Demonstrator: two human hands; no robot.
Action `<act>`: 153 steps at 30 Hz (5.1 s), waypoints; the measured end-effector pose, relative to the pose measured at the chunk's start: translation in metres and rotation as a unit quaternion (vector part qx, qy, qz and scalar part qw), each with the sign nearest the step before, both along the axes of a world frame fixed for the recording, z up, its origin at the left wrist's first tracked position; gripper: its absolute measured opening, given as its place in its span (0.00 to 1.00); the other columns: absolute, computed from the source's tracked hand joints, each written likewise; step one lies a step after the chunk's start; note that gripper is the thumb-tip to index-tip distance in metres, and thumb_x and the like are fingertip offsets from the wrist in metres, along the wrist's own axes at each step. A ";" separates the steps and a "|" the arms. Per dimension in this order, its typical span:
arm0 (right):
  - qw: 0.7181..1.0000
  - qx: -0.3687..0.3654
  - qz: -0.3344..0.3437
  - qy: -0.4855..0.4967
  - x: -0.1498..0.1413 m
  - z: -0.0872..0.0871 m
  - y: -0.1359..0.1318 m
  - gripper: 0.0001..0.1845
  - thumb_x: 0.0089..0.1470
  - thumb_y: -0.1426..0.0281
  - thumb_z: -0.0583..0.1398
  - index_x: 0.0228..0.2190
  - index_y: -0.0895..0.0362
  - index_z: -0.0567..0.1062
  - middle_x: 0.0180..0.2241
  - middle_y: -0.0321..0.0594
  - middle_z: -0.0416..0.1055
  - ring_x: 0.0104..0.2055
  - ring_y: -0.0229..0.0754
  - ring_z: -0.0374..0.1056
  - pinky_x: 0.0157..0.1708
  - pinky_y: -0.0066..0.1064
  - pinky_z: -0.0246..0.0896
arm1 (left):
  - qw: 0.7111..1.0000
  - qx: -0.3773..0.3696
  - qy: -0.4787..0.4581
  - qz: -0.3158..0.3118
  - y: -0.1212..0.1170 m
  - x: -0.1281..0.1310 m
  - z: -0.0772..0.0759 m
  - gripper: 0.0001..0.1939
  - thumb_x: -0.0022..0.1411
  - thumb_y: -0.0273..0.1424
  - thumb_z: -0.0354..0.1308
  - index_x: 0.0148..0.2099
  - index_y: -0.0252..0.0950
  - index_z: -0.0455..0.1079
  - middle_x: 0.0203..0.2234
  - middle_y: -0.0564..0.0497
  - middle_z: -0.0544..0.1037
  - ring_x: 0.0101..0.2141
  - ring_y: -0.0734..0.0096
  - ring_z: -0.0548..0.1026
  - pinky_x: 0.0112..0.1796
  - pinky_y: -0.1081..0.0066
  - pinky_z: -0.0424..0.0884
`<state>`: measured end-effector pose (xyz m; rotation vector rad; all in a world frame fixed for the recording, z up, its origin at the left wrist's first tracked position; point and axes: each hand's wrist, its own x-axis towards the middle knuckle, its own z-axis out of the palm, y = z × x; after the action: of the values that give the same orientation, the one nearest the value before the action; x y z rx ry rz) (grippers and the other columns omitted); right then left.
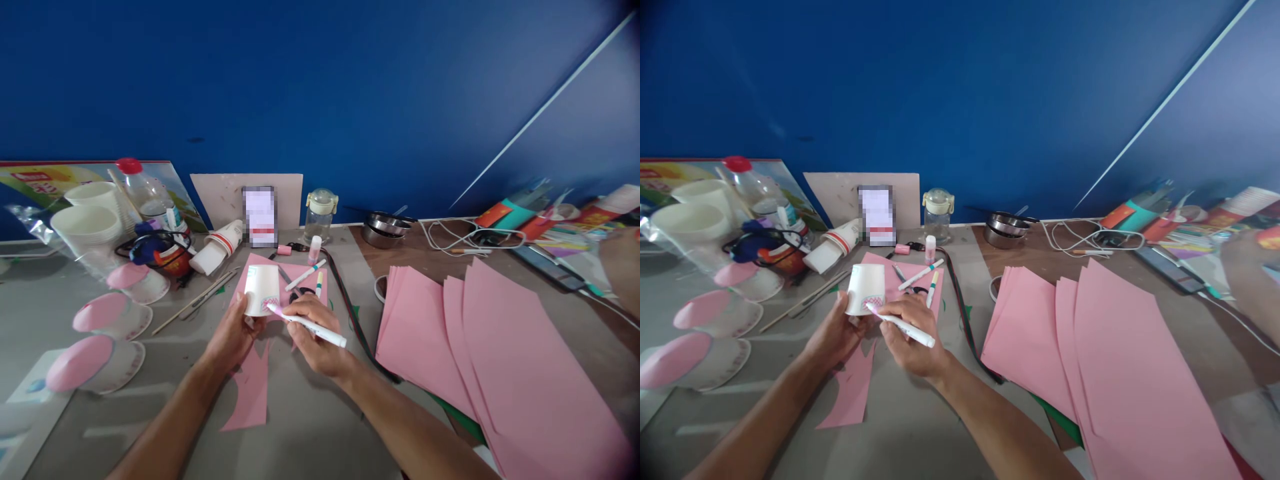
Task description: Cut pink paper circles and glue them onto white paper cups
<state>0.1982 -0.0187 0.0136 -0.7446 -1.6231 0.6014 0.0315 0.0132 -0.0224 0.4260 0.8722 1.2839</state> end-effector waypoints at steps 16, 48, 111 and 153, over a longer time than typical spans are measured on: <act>1.000 -0.020 -0.006 -0.010 0.002 -0.003 0.002 0.06 0.55 0.70 0.55 0.34 0.55 0.73 0.25 0.37 0.71 0.29 0.40 0.66 0.37 0.36 0.60 | 0.999 -0.027 -0.020 0.036 0.002 -0.002 0.021 0.16 0.54 0.41 0.64 0.35 0.32 0.71 0.23 0.50 0.76 0.20 0.74 0.72 0.20 0.76 0.68; 0.999 -0.033 -0.014 -0.026 0.002 0.000 0.000 0.06 0.55 0.69 0.55 0.32 0.54 0.72 0.24 0.37 0.70 0.28 0.40 0.65 0.36 0.36 0.61 | 0.999 0.018 -0.010 0.031 0.003 -0.003 0.009 0.16 0.53 0.42 0.65 0.28 0.33 0.69 0.18 0.54 0.71 0.17 0.78 0.66 0.18 0.77 0.65; 0.999 -0.031 -0.006 -0.039 0.000 -0.003 0.000 0.07 0.55 0.69 0.55 0.32 0.54 0.73 0.24 0.36 0.71 0.28 0.40 0.65 0.39 0.37 0.60 | 0.997 0.009 0.070 0.010 0.002 -0.005 -0.001 0.22 0.43 0.48 0.68 0.27 0.34 0.68 0.18 0.57 0.70 0.18 0.79 0.66 0.21 0.77 0.67; 0.988 -0.137 -0.012 0.076 -0.003 -0.021 0.009 0.16 0.59 0.69 0.54 0.50 0.54 0.68 0.45 0.45 0.73 0.47 0.44 0.69 0.49 0.39 0.64 | 0.989 0.090 0.113 -0.016 -0.001 -0.003 0.017 0.17 0.49 0.36 0.68 0.40 0.35 0.75 0.19 0.58 0.66 0.17 0.84 0.58 0.18 0.82 0.56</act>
<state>0.1954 -0.0096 -0.0077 -0.8952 -1.4044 0.8544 0.0283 0.0118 -0.0056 0.7365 0.9381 1.3068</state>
